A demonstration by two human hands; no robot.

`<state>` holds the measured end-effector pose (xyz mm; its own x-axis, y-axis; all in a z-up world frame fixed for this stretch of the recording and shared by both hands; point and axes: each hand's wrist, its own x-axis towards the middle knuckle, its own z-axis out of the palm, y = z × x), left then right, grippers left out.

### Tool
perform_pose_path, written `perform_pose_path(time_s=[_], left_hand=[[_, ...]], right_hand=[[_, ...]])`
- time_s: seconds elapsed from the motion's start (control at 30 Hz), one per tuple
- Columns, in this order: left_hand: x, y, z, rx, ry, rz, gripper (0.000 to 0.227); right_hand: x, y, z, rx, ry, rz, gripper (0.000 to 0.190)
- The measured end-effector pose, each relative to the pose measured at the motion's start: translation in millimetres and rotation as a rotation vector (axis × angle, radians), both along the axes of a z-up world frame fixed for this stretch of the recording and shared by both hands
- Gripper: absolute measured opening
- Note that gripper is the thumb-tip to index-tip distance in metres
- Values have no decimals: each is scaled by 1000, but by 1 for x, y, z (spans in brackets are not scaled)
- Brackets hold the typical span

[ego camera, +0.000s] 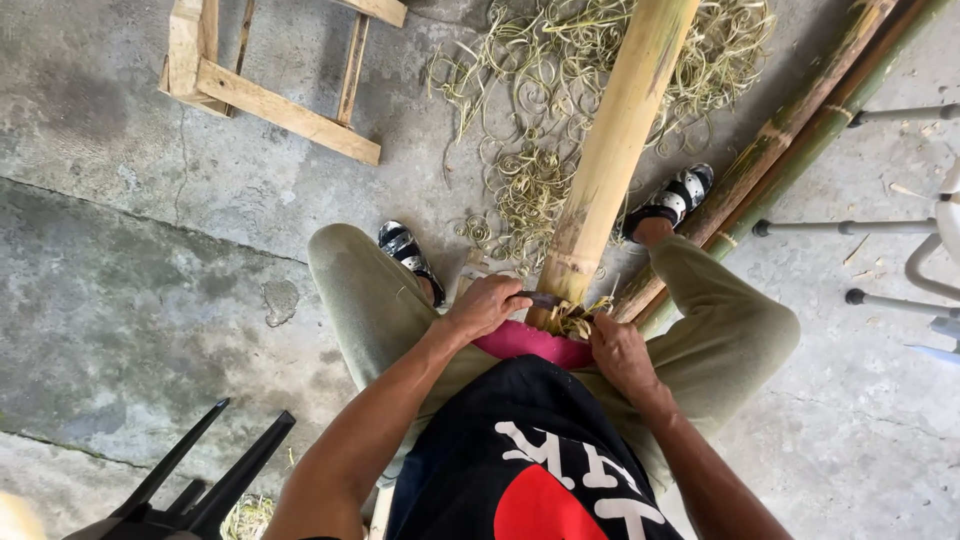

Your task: The recorder is using a sickle-like tool to strip outer layers from a bamboo pole.

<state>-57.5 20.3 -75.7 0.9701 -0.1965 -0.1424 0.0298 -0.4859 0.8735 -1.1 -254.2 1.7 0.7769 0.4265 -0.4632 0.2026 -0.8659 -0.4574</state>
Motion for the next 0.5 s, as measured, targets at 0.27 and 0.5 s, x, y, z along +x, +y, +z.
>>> perform_pose_path(time_s=[0.27, 0.5], left_hand=[[57, -10, 15, 3, -42, 126, 39], [22, -10, -5, -93, 184, 57, 43]], right_hand=[[50, 8, 14, 212, -93, -72, 21], [25, 13, 20, 231, -85, -114, 19]])
